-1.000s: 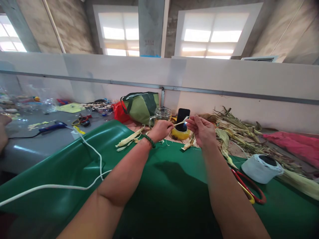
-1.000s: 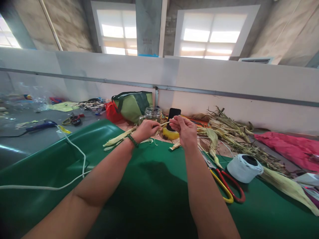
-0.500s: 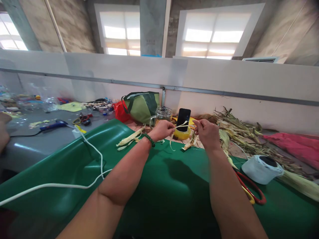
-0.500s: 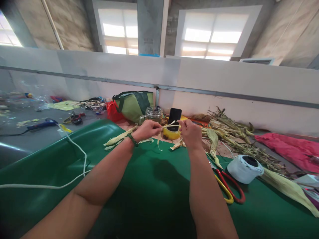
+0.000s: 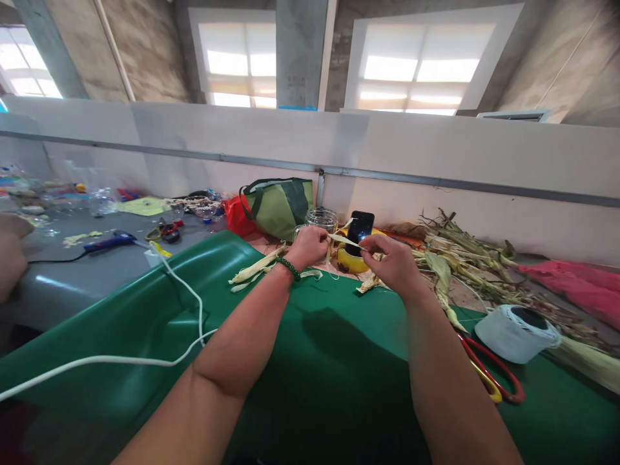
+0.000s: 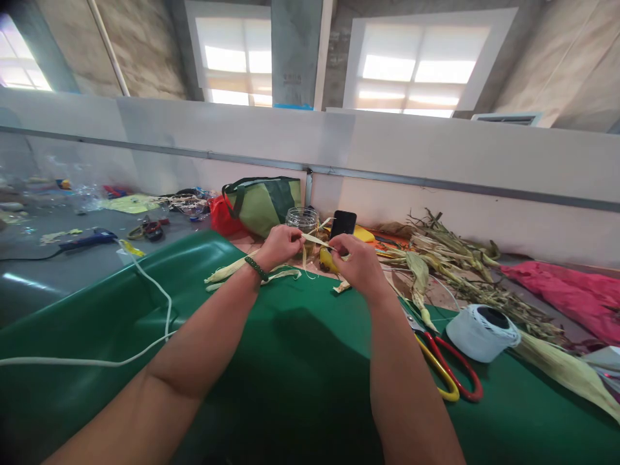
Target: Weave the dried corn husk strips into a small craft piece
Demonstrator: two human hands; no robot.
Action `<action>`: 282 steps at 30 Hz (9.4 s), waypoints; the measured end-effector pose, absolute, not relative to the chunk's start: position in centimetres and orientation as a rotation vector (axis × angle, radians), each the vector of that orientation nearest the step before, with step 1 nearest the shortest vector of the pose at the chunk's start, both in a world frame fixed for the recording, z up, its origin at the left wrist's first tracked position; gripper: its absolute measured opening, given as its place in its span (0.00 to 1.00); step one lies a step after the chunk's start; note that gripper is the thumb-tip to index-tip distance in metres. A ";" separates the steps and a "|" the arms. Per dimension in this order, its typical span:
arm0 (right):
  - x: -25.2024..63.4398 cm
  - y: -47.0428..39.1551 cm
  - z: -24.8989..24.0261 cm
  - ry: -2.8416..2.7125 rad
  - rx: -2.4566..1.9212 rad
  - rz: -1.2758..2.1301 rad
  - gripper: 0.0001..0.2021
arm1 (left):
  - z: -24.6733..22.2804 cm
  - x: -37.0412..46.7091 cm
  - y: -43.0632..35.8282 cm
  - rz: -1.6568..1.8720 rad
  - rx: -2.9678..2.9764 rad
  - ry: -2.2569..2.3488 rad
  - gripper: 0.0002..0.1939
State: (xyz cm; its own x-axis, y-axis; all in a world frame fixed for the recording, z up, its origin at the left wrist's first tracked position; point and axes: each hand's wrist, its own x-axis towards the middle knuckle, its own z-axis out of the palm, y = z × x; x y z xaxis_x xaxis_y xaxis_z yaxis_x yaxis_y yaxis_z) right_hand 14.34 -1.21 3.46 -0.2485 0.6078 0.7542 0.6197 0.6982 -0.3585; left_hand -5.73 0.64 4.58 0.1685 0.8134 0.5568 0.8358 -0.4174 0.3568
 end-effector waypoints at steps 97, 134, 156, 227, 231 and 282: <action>12.4 -1.4 3.0 -1.927 -0.636 0.133 0.10 | 4.7 -5.0 -0.4 -2.614 -3.192 -1.544 0.15; 11.9 -1.9 3.7 -1.625 -1.113 0.762 0.14 | 4.1 -3.8 -0.4 -2.165 -3.177 -1.529 0.16; 13.1 -1.8 3.9 -1.687 -0.817 0.640 0.16 | 4.1 -4.5 0.1 -1.900 -3.162 -1.562 0.10; 16.1 1.3 3.6 -1.019 -0.763 0.587 0.16 | 3.8 -2.8 -1.4 -1.490 -3.696 -1.180 0.26; 16.4 1.6 3.5 -0.978 -0.763 0.687 0.20 | 3.5 -2.7 -1.3 -1.589 -3.715 -1.147 0.27; 14.0 -0.8 4.0 -1.532 -0.927 0.817 0.23 | 3.8 -3.3 -0.7 -1.866 -3.392 -1.604 0.22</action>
State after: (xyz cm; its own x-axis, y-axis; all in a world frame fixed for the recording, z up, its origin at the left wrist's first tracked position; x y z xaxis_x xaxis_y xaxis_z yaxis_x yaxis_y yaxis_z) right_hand 13.99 -0.77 4.01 -0.0794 0.8913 0.4465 0.1256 0.4532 -0.8825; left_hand -3.27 -0.67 3.85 0.4831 0.8503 0.2086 0.0782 -0.2792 0.9570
